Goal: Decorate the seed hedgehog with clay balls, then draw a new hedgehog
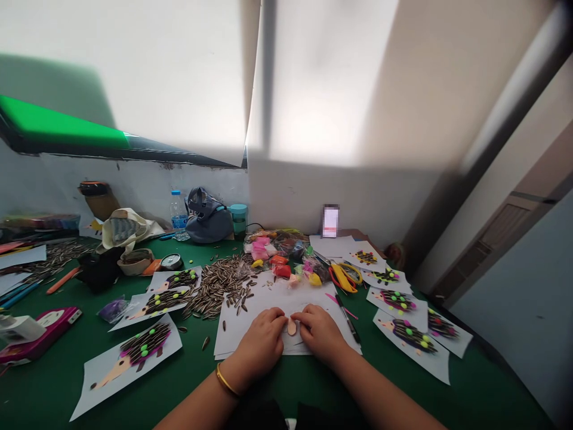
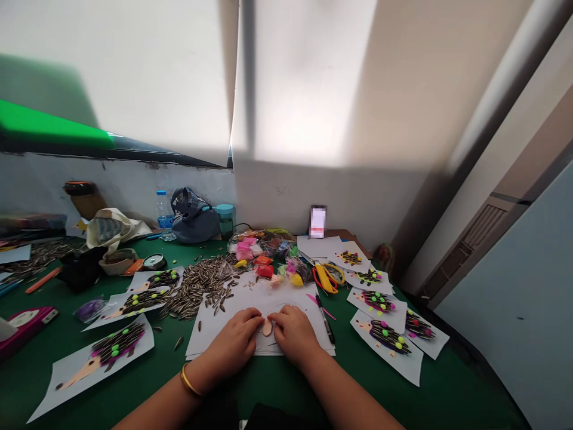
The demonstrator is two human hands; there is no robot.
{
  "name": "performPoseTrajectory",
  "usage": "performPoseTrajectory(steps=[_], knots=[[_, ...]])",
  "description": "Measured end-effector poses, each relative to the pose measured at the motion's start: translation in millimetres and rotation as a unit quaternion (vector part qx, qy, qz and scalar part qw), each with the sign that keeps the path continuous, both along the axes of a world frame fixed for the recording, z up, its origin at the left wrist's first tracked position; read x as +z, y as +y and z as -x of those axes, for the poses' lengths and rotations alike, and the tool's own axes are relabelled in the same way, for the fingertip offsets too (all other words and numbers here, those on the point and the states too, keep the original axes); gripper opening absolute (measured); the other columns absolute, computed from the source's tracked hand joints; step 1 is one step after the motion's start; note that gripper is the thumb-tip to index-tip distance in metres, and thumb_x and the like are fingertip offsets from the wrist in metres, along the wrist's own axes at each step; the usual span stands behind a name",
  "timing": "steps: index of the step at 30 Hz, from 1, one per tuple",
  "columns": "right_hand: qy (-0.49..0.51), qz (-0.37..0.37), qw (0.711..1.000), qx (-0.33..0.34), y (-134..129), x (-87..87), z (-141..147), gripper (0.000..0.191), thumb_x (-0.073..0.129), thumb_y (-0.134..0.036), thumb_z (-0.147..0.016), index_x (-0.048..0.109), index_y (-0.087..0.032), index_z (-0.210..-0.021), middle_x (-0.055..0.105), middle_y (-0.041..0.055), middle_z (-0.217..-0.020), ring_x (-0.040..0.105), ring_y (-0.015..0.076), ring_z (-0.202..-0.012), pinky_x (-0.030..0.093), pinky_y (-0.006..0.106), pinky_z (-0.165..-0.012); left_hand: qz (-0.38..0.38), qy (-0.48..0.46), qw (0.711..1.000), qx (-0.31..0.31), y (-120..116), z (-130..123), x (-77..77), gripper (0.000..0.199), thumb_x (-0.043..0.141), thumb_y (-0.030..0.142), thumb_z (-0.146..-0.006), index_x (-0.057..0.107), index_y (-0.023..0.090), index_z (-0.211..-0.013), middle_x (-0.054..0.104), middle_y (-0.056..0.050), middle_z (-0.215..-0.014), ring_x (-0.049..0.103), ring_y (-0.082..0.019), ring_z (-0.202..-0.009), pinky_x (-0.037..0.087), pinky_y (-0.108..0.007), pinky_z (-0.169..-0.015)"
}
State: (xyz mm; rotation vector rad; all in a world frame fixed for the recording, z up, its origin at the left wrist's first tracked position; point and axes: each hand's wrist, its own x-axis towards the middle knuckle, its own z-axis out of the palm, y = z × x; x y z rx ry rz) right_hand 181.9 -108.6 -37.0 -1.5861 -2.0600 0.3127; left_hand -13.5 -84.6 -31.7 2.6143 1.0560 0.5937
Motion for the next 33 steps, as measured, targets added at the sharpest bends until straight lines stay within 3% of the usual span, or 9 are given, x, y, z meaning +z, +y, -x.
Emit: performPoseTrajectory(steps=[7, 13, 19, 23, 33], knots=[[-0.023, 0.013, 1.000, 0.003, -1.5, 2.3, 1.2, 0.034, 0.052, -0.014, -0.082, 0.072, -0.033, -0.102, 0.059, 0.0027, -0.091, 0.052, 0.0179, -0.090, 0.036, 0.029, -0.080, 0.006, -0.013, 1.000, -0.001, -1.3, -0.4, 4.0, 0.035, 0.046, 0.005, -0.080, 0.061, 0.020, -0.108, 0.058, -0.008, -0.113, 0.052, -0.022, -0.108, 0.044, -0.039, -0.098], [-0.001, 0.009, 1.000, 0.002, -0.8, 1.7, 1.4, 0.039, 0.050, -0.013, -0.082, 0.069, -0.031, -0.111, 0.059, 0.0034, -0.093, 0.051, 0.0179, -0.091, 0.036, 0.029, -0.082, 0.010, -0.022, 1.000, -0.006, -0.7, -0.1, 3.9, 0.033, 0.045, 0.005, -0.080, 0.062, 0.020, -0.105, 0.058, -0.008, -0.113, 0.053, -0.021, -0.106, 0.045, -0.039, -0.097], [-0.017, 0.024, 1.000, 0.004, -2.2, 4.9, 2.8, 0.037, 0.052, -0.011, -0.079, 0.071, -0.034, -0.102, 0.057, 0.0018, -0.091, 0.051, 0.0177, -0.092, 0.036, 0.029, -0.082, 0.006, -0.031, 0.999, -0.008, 0.7, 0.2, 0.3, 0.036, 0.047, 0.006, -0.080, 0.062, 0.020, -0.109, 0.058, -0.008, -0.112, 0.053, -0.022, -0.106, 0.045, -0.039, -0.097], [0.017, 0.004, 1.000, -0.001, -0.6, 2.2, 0.7, 0.040, 0.050, -0.009, -0.080, 0.069, -0.029, -0.110, 0.058, 0.0035, -0.093, 0.051, 0.0181, -0.093, 0.039, 0.029, -0.084, 0.006, -0.025, 1.000, -0.006, -0.2, -0.1, 1.7, 0.034, 0.046, 0.006, -0.081, 0.061, 0.021, -0.108, 0.058, -0.007, -0.113, 0.052, -0.021, -0.106, 0.044, -0.039, -0.097], [0.013, 0.007, 1.000, -0.006, -0.4, 2.7, 1.2, 0.039, 0.050, -0.008, -0.077, 0.072, -0.027, -0.102, 0.059, 0.0039, -0.091, 0.052, 0.0182, -0.092, 0.039, 0.029, -0.084, -0.008, 0.013, 1.000, -0.007, -3.4, -1.4, 6.0, 0.043, 0.045, 0.010, -0.085, 0.053, 0.025, -0.125, 0.056, -0.006, -0.116, 0.050, -0.022, -0.108, 0.041, -0.039, -0.099]])
